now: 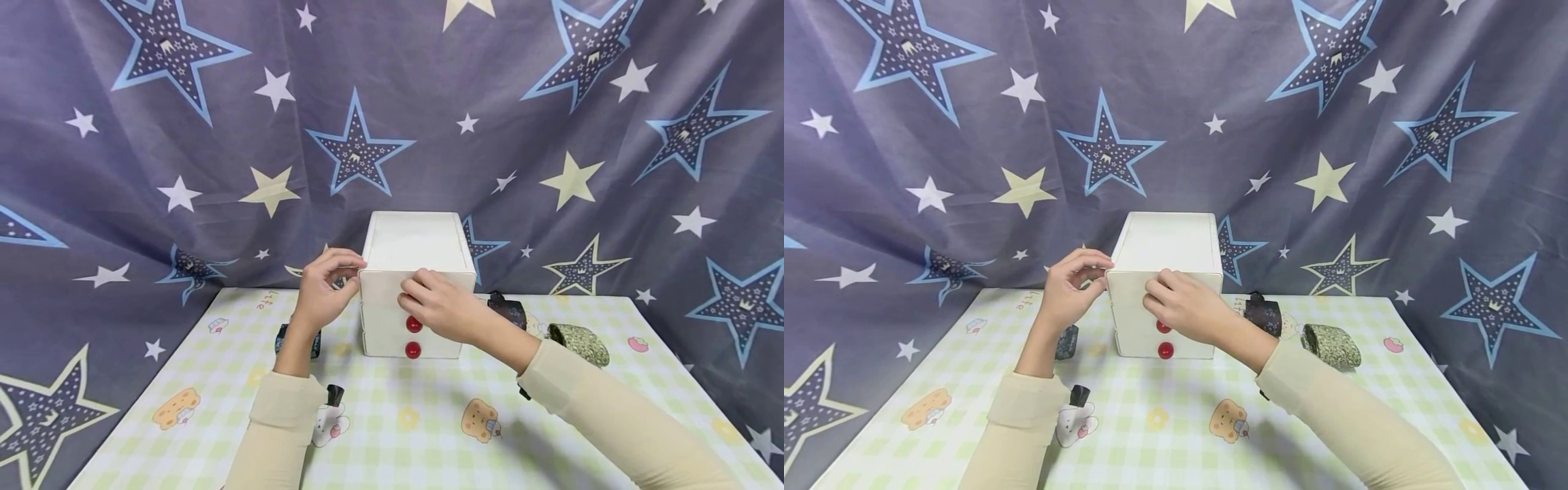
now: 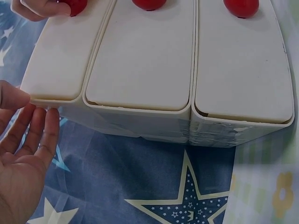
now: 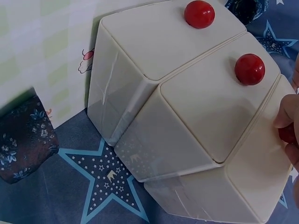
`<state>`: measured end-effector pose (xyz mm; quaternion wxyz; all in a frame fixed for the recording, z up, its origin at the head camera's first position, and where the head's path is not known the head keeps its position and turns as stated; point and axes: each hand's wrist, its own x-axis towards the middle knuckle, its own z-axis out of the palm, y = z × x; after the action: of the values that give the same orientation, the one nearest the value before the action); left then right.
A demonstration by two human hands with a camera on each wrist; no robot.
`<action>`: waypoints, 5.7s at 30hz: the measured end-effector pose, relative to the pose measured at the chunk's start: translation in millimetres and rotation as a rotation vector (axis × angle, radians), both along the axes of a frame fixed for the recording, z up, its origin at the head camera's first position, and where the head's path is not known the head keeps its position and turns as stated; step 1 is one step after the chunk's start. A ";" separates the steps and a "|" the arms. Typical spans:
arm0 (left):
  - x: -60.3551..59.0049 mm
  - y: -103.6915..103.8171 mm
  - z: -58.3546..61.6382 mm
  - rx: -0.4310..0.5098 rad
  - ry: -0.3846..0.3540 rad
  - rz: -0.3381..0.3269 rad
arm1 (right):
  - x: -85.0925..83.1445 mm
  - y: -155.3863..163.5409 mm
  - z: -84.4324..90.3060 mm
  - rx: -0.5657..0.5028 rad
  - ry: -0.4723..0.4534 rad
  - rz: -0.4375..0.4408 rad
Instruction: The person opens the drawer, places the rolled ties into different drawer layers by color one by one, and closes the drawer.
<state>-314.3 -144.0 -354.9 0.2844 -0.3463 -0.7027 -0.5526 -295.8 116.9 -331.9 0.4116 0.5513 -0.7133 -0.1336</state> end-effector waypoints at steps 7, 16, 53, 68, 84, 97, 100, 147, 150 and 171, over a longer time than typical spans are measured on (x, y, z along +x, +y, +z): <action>-1.3 -1.6 -1.5 0.001 0.008 -0.030 | 1.9 1.6 1.6 0.024 0.025 0.003; 1.2 -1.6 0.3 0.001 -0.003 -0.019 | 5.9 1.3 3.8 0.051 0.038 -0.011; 19.8 3.6 14.9 -0.007 0.012 -0.020 | 23.9 3.3 8.3 0.111 0.090 -0.032; 0.6 -5.1 -3.0 0.015 -0.020 -0.061 | 29.2 4.1 8.5 0.124 0.099 -0.025; 0.1 -6.2 -3.5 0.030 -0.039 -0.072 | 35.0 5.9 8.5 0.117 0.120 0.014; -0.2 -5.7 -3.5 0.028 -0.022 -0.065 | 42.1 5.8 8.3 0.118 0.119 0.025; 0.4 -5.3 -2.7 0.033 -0.025 -0.068 | 43.1 5.4 8.8 0.111 0.133 0.031; 0.5 -5.2 -2.5 0.017 -0.057 -0.042 | 62.1 5.4 9.1 0.120 0.153 0.030; 0.6 -5.0 -2.1 0.015 -0.061 -0.046 | 63.2 5.4 9.4 0.114 0.151 0.035; 1.4 -6.3 -2.1 0.015 -0.037 -0.053 | 71.7 4.8 7.9 0.116 0.126 0.029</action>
<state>-312.9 -150.4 -357.1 0.2592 -0.3522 -0.6946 -0.5713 -224.2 121.7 -324.0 0.4248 0.5751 -0.6689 -0.2032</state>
